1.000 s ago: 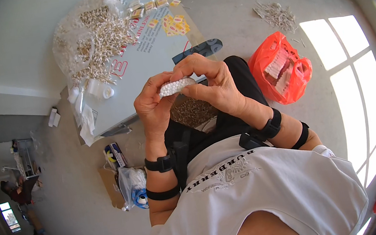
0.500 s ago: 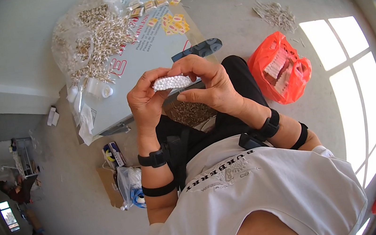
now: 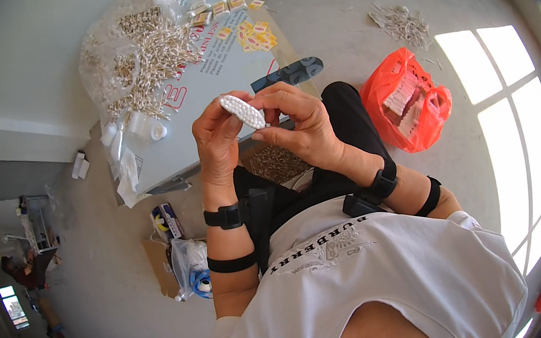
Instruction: Packaging cotton swabs into individual plastic bags and applying adhesive labels.
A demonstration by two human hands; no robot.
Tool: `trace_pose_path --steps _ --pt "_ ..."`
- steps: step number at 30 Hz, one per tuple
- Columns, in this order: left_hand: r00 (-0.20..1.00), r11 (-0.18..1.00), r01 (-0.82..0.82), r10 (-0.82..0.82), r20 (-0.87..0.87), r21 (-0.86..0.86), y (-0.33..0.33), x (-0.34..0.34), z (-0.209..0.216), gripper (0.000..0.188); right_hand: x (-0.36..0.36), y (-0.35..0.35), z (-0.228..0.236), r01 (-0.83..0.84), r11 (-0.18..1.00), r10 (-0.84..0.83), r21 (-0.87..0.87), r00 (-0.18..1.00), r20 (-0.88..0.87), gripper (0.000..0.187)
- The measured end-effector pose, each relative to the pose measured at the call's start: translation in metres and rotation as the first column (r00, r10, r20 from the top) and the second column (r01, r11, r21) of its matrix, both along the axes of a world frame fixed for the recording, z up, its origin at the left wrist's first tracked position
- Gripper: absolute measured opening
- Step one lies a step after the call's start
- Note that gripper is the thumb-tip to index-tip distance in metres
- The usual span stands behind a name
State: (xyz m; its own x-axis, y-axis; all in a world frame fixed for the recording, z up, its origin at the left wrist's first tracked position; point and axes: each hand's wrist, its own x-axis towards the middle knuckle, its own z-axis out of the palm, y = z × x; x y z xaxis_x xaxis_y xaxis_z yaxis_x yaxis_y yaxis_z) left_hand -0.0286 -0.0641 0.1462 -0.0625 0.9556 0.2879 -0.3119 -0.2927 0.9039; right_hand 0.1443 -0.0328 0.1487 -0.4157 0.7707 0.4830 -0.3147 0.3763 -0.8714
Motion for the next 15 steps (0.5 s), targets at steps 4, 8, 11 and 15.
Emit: trace_pose_path --steps 4,8,11,15 --pt "0.999 1.0 -0.009 0.009 0.036 -0.01 0.002 0.002 -0.001 0.034 0.001 -0.001 0.0 -0.036 0.999 0.035 -0.008 0.998 -0.045 0.043" --pt "0.998 1.0 0.018 -0.017 0.063 -0.018 0.004 0.002 -0.003 0.031 -0.003 -0.002 -0.001 0.067 0.986 -0.068 0.152 0.998 -0.004 0.043" --pt "0.998 0.997 -0.048 0.044 0.052 0.068 0.007 0.015 0.0 0.029 -0.006 -0.001 -0.001 0.167 0.966 -0.177 0.197 0.984 0.033 0.037" --pt "0.997 0.991 -0.077 0.075 0.018 0.113 0.011 0.017 0.005 0.026 -0.007 0.006 -0.002 0.299 0.883 -0.337 0.363 0.941 0.044 0.031"
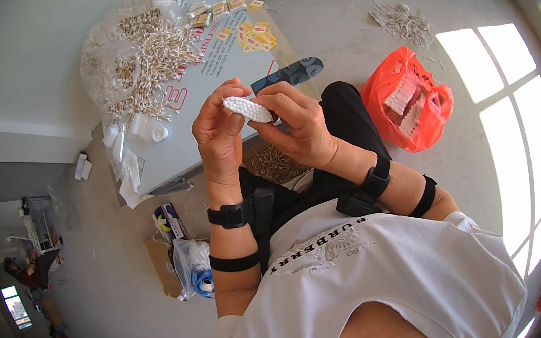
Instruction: Packaging cotton swabs into individual plastic bags and applying adhesive labels.
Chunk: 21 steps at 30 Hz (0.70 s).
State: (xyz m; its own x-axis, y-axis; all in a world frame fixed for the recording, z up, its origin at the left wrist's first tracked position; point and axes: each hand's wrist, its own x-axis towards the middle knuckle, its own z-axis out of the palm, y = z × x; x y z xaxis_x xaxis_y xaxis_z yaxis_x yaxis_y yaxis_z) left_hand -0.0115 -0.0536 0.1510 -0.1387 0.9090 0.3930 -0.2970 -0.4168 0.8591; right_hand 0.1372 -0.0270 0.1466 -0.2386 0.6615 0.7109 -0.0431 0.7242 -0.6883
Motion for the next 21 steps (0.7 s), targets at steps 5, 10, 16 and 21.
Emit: trace_pose_path --steps 5,10,16,21 --pt "0.988 0.988 0.148 -0.146 -0.043 0.053 0.011 -0.013 -0.004 0.032 -0.003 0.001 0.0 0.048 0.993 -0.049 0.11 0.999 0.013 0.032" --pt "0.957 0.954 0.289 -0.288 -0.017 0.076 0.019 -0.019 -0.002 0.032 -0.006 0.0 0.002 0.07 0.974 -0.079 0.214 0.996 0.034 0.033" --pt "0.924 0.919 0.378 -0.382 0.019 0.111 0.026 -0.023 -0.002 0.028 -0.008 0.0 0.002 0.066 0.966 -0.083 0.25 0.995 0.061 0.034" --pt "0.924 0.919 0.374 -0.381 0.037 0.122 0.026 -0.021 -0.002 0.028 -0.01 0.004 -0.001 0.077 0.968 -0.086 0.24 0.996 0.028 0.03"
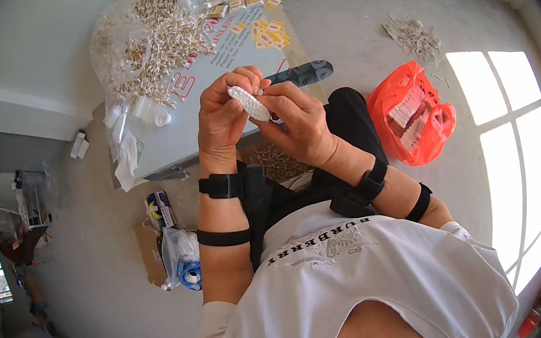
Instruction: Packaging cotton swabs into individual plastic bags and applying adhesive labels.
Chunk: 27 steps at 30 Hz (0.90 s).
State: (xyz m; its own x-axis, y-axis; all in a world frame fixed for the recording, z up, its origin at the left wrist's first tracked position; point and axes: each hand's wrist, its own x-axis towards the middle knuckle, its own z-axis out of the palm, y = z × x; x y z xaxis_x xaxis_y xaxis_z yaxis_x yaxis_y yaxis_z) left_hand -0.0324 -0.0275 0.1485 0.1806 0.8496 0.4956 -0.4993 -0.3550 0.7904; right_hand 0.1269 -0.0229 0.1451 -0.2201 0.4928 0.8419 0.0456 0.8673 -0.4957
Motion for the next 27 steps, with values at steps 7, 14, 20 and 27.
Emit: trace_pose_path --steps 7,14,20,27 --pt "0.994 0.993 -0.097 0.093 -0.053 -0.066 -0.004 -0.005 -0.002 0.031 0.002 -0.001 -0.004 -0.067 0.978 0.059 -0.196 0.997 -0.043 0.028" --pt "0.987 0.988 -0.153 0.152 -0.046 -0.029 -0.007 -0.007 0.003 0.03 0.008 -0.009 0.008 -0.292 0.861 0.243 -0.417 0.955 -0.169 0.028" --pt "0.981 0.993 -0.116 0.115 -0.157 0.0 0.001 -0.023 0.008 0.031 0.001 -0.017 0.016 -0.509 0.406 0.291 -0.759 0.86 -0.42 0.025" --pt "0.97 0.995 -0.01 -0.014 -0.244 -0.1 0.016 -0.045 0.005 0.03 -0.012 -0.013 0.006 -0.607 0.211 0.227 -0.766 0.793 -0.565 0.021"
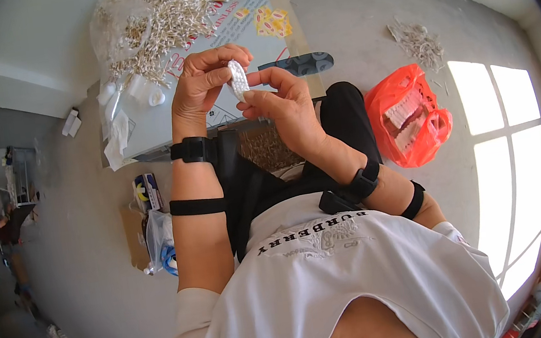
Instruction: Packaging cotton swabs into individual plastic bags and applying adhesive labels.
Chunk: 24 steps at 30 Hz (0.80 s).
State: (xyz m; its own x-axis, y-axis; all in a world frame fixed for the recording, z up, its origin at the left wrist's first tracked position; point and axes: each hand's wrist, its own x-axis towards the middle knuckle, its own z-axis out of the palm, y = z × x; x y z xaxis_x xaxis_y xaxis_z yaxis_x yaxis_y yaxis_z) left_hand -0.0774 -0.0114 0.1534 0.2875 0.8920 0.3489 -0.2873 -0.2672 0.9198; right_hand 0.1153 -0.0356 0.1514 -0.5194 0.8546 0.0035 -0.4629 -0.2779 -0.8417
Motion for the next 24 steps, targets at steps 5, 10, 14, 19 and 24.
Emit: trace_pose_path --steps 5,10,14,19,24 --pt "1.0 0.997 -0.01 0.009 -0.022 -0.073 0.003 -0.003 -0.01 0.028 -0.008 0.003 -0.011 -0.027 0.979 0.024 -0.202 1.0 -0.02 0.018" --pt "0.998 0.996 -0.045 0.041 -0.055 -0.072 0.006 -0.001 -0.019 0.026 -0.01 0.005 -0.025 0.033 0.983 -0.039 -0.18 0.999 -0.028 0.022" --pt "0.996 0.992 -0.075 0.069 -0.06 -0.101 0.004 -0.003 -0.023 0.025 -0.011 0.004 -0.025 0.053 0.985 -0.054 -0.166 0.999 0.003 0.026" --pt "0.978 0.955 -0.204 0.189 -0.088 -0.215 0.0 0.003 -0.023 0.02 -0.014 0.012 -0.035 0.133 0.983 -0.158 0.124 0.964 0.214 0.028" --pt "0.882 0.907 -0.364 0.262 -0.391 -0.212 -0.002 0.023 -0.015 0.02 -0.012 0.024 -0.05 0.177 0.976 -0.199 0.13 0.963 0.182 0.023"
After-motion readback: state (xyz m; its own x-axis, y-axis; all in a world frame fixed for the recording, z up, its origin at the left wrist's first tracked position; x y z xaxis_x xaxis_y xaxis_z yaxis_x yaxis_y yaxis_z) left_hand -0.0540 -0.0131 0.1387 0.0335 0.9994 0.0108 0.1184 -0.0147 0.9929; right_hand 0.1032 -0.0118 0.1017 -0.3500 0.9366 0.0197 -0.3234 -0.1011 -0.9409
